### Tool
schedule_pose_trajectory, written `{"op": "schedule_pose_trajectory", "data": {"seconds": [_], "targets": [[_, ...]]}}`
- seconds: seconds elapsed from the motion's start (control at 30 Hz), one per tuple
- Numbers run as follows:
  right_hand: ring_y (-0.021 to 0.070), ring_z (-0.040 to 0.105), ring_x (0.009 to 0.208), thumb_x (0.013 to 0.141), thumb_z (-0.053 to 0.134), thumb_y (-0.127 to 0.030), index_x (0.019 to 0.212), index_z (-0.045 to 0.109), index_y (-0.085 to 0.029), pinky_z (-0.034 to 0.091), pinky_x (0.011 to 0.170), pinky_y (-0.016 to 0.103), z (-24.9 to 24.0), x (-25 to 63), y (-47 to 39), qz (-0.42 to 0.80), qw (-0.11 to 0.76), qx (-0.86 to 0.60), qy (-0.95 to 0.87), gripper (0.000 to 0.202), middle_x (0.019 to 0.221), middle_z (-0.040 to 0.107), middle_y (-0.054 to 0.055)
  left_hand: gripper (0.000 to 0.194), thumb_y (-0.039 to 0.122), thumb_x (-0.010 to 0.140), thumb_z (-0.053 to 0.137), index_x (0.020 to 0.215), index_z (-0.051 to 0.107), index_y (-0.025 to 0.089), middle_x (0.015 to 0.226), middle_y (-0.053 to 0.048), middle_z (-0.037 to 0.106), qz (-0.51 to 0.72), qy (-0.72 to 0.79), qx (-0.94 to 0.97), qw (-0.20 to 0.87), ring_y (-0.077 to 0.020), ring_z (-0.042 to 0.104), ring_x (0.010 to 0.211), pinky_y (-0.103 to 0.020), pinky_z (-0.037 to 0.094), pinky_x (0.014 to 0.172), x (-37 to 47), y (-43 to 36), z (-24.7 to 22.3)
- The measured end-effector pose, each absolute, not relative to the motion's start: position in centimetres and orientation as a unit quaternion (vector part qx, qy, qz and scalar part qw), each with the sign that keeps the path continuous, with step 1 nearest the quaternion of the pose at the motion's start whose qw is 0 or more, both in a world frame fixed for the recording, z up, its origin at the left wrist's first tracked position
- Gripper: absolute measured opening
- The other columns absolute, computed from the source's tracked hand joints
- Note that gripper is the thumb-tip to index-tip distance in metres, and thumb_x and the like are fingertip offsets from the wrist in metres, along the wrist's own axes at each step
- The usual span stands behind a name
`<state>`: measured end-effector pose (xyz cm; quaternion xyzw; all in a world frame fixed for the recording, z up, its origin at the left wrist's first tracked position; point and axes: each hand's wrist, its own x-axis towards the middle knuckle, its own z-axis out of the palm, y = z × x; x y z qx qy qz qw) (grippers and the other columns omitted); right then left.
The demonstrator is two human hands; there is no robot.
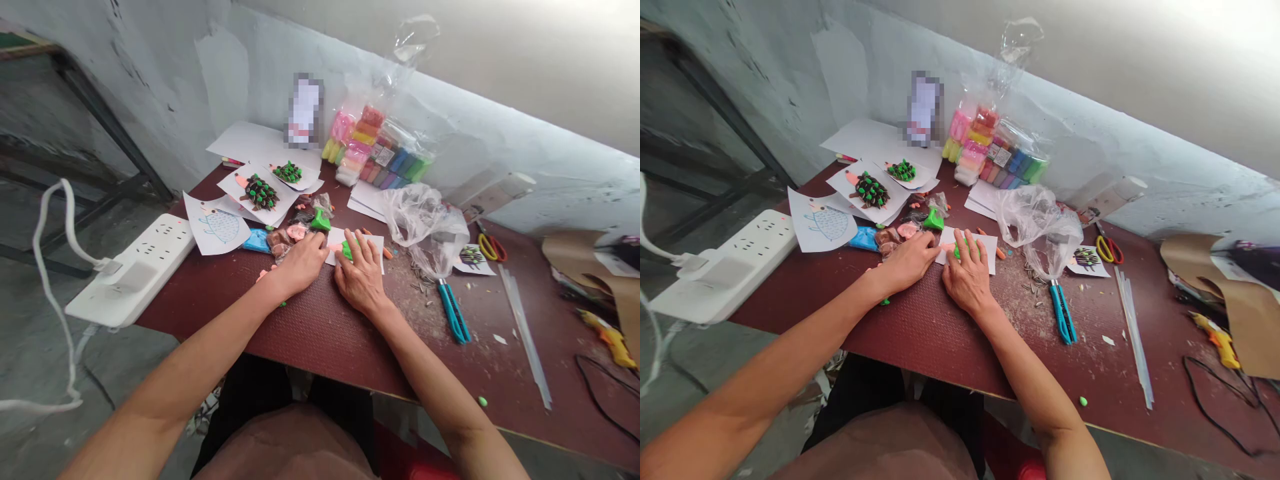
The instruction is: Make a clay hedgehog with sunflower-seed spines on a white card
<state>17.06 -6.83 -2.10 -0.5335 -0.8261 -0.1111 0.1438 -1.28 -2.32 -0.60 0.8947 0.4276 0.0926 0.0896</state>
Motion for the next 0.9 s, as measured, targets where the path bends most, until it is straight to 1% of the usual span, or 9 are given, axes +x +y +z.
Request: {"op": "schedule_pose_trajectory", "data": {"seconds": [0.13,0.27,0.5,0.7,0.9], "targets": [[0.0332,0.023,0.159,0.100,0.051,-0.030,0.135,0.063,-0.018,0.024,0.126,0.059,-1.87,16.94,-6.57,-0.089,0.127,-0.554,-0.818,0.039,0.169,0.033,0.014,0.037,0.017,0.106,0.032,0.113,0.068,0.013,0.115,-0.013,0.061,0.092,0.423,0.897,0.087,-0.0238,0.056,0.109,-0.036,0.049,0.095,-1.27,-2.30,-0.67],[0.0334,0.019,0.160,0.100,0.049,-0.032,0.131,0.064,-0.018,0.021,0.126,0.060,-1.67,16.59,-6.33,-0.071,0.114,-0.559,-0.818,0.037,0.171,0.030,0.013,0.037,0.017,0.107,0.032,0.116,0.068,0.013,0.116,-0.013,0.061,0.091,0.426,0.896,0.087,-0.0246,0.056,0.110,-0.036,0.048,0.094,-1.28,-2.32,-0.76],[0.0336,0.023,0.159,0.102,0.047,-0.032,0.127,0.067,-0.014,0.022,0.126,0.058,-1.61,16.54,-6.66,-0.082,0.117,-0.555,-0.819,0.036,0.168,0.036,0.016,0.037,0.016,0.106,0.033,0.109,0.069,0.013,0.113,-0.013,0.061,0.091,0.421,0.899,0.081,-0.0238,0.056,0.107,-0.036,0.048,0.094,-1.30,-2.22,-0.71],[0.0328,0.024,0.159,0.102,0.048,-0.033,0.124,0.069,-0.016,0.023,0.126,0.058,-1.83,16.70,-6.62,-0.091,0.137,-0.551,-0.818,0.035,0.167,0.037,0.014,0.036,0.015,0.106,0.034,0.111,0.069,0.013,0.113,-0.012,0.061,0.097,0.422,0.897,0.089,-0.0235,0.056,0.106,-0.035,0.049,0.092,-1.25,-2.22,-0.73],[0.0325,0.027,0.158,0.102,0.049,-0.033,0.121,0.071,-0.016,0.024,0.126,0.057,-1.86,16.77,-6.61,-0.107,0.141,-0.545,-0.820,0.033,0.165,0.041,0.015,0.036,0.016,0.106,0.034,0.107,0.070,0.012,0.113,-0.013,0.062,0.101,0.421,0.898,0.076,-0.0237,0.056,0.106,-0.036,0.050,0.093,-1.30,-2.26,-0.84]]}}
